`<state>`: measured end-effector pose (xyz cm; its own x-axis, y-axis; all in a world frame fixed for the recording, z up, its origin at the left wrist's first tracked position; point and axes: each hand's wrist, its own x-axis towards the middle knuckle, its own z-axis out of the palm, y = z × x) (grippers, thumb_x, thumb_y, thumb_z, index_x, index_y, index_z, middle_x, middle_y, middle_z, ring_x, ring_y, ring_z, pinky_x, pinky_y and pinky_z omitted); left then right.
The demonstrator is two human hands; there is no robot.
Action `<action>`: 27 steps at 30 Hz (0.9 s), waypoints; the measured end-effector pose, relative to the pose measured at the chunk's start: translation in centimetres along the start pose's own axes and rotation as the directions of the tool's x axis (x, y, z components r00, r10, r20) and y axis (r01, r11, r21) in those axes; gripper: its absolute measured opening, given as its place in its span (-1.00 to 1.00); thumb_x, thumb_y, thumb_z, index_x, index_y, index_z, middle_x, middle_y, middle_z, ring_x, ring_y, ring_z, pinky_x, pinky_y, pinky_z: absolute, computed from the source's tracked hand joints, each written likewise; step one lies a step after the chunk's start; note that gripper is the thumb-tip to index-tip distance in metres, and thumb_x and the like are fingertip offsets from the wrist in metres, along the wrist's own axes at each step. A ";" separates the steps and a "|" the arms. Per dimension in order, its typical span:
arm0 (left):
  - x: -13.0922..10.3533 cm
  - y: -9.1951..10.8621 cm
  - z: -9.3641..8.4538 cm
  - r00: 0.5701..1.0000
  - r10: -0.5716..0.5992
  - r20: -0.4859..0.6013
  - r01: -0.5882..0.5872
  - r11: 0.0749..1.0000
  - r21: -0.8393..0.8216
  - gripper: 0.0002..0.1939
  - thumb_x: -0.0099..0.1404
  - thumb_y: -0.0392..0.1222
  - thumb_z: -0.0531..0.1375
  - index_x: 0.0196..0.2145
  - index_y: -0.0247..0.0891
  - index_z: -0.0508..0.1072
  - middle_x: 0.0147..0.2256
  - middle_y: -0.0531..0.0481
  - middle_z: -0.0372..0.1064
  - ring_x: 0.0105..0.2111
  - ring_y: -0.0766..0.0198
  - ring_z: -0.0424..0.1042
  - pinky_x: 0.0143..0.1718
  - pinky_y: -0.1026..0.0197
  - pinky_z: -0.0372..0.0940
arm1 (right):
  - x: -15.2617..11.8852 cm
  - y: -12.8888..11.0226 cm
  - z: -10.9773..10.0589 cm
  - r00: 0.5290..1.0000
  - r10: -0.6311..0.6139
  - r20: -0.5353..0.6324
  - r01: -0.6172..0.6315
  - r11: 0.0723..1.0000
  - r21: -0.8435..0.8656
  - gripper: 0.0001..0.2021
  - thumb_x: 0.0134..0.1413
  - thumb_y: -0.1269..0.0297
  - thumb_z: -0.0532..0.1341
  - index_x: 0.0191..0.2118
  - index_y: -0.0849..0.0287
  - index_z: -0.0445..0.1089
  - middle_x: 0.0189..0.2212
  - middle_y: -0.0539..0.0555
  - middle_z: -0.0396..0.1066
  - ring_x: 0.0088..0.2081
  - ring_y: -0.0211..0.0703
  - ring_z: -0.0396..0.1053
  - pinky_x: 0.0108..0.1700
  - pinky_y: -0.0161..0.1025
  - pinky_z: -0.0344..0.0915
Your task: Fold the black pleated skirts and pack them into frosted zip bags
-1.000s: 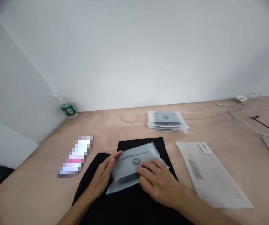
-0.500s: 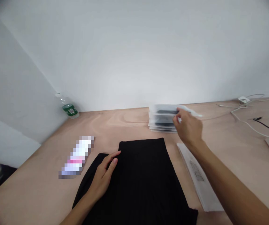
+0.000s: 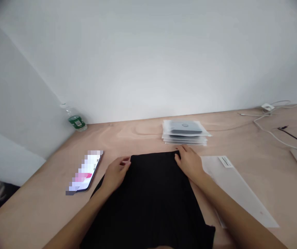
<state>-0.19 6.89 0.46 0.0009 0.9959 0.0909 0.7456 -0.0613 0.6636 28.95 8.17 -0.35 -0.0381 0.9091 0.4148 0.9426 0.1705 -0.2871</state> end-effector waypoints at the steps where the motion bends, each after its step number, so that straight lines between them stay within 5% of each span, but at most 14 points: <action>1: 0.9 0.0 0.3 1.000 -0.023 0.004 0.023 0.999 0.027 -0.73 0.26 -0.15 0.09 -0.10 -0.27 0.37 -0.12 -0.13 0.36 -0.13 0.13 0.37 -0.09 0.04 0.25 | 0.0 0.1 0.4 0.999 0.009 0.035 -0.010 1.000 0.021 -0.76 0.01 0.31 0.09 -0.17 0.14 0.38 -0.21 0.13 0.41 -0.23 -0.04 0.36 -0.29 -0.20 0.23; 6: 4.7 -0.4 1.8 0.987 -0.131 0.097 0.123 0.989 0.078 -0.67 0.28 -0.13 0.11 -0.03 -0.28 0.29 -0.05 -0.10 0.28 -0.15 0.18 0.36 -0.17 0.01 0.31 | 1.6 1.1 1.7 0.984 0.070 0.166 -0.096 0.983 0.156 -0.83 -0.11 0.37 0.13 -0.32 0.17 0.41 -0.36 0.09 0.44 -0.31 -0.09 0.38 -0.31 -0.22 0.25; 10: 5.6 -0.4 1.6 0.974 -0.135 0.181 0.136 0.991 0.010 -0.68 0.28 -0.12 0.11 -0.04 -0.29 0.30 -0.07 -0.10 0.29 -0.17 0.19 0.37 -0.19 0.03 0.33 | 2.2 1.2 1.5 0.966 0.112 0.234 -0.182 0.935 0.303 -0.90 -0.09 0.39 0.09 -0.43 0.15 0.34 -0.54 0.00 0.40 -0.47 -0.18 0.39 -0.42 -0.27 0.28; 14: 2.7 -0.2 -0.1 0.980 0.014 0.200 0.008 0.994 -0.108 -0.83 0.27 -0.22 0.08 -0.18 -0.30 0.30 -0.23 -0.04 0.39 -0.33 0.28 0.43 -0.32 0.16 0.36 | 0.0 1.3 -0.5 0.957 0.111 0.266 -0.227 0.861 0.455 -0.88 0.01 0.34 0.03 -0.32 0.16 0.27 -0.48 0.01 0.43 -0.44 -0.19 0.44 -0.42 -0.29 0.35; 18: -1.8 -0.7 -1.5 0.962 0.205 0.178 -0.180 0.972 -0.149 -0.90 0.20 -0.36 0.05 -0.34 -0.20 0.26 -0.20 0.02 0.41 -0.19 0.27 0.41 -0.15 0.16 0.29 | -4.2 1.6 -2.6 0.972 -0.004 0.237 -0.129 0.829 0.544 -0.89 -0.01 0.38 0.09 -0.32 0.11 0.32 -0.24 0.04 0.44 -0.19 -0.16 0.41 -0.13 -0.21 0.34; 23: -4.7 -1.4 -1.3 0.911 0.357 0.208 -0.345 0.934 -0.095 -0.82 0.23 -0.37 0.00 -0.34 -0.17 0.34 -0.13 0.01 0.38 -0.12 0.22 0.36 -0.10 0.08 0.25 | -7.4 1.5 -2.8 0.948 -0.223 0.226 0.146 0.938 0.314 -0.65 -0.05 0.57 0.01 -0.22 0.07 0.40 -0.09 0.04 0.40 -0.05 -0.10 0.33 0.00 -0.05 0.25; 27: -6.7 -1.7 -3.0 0.828 0.515 0.224 -0.550 0.823 0.142 -0.77 0.27 -0.34 0.01 -0.18 -0.12 0.37 -0.09 -0.01 0.37 -0.07 0.19 0.32 -0.08 0.06 0.27 | -8.8 1.0 -4.8 0.923 -0.295 0.247 0.263 0.952 0.155 -0.59 -0.02 0.58 0.01 -0.08 0.06 0.35 -0.03 0.07 0.35 -0.01 -0.04 0.27 -0.02 0.01 0.23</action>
<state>-3.45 0.07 0.96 0.5340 0.8076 0.2502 0.7074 -0.5889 0.3909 31.84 -1.50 -0.11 -0.3954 0.8827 0.2540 0.8363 0.4603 -0.2980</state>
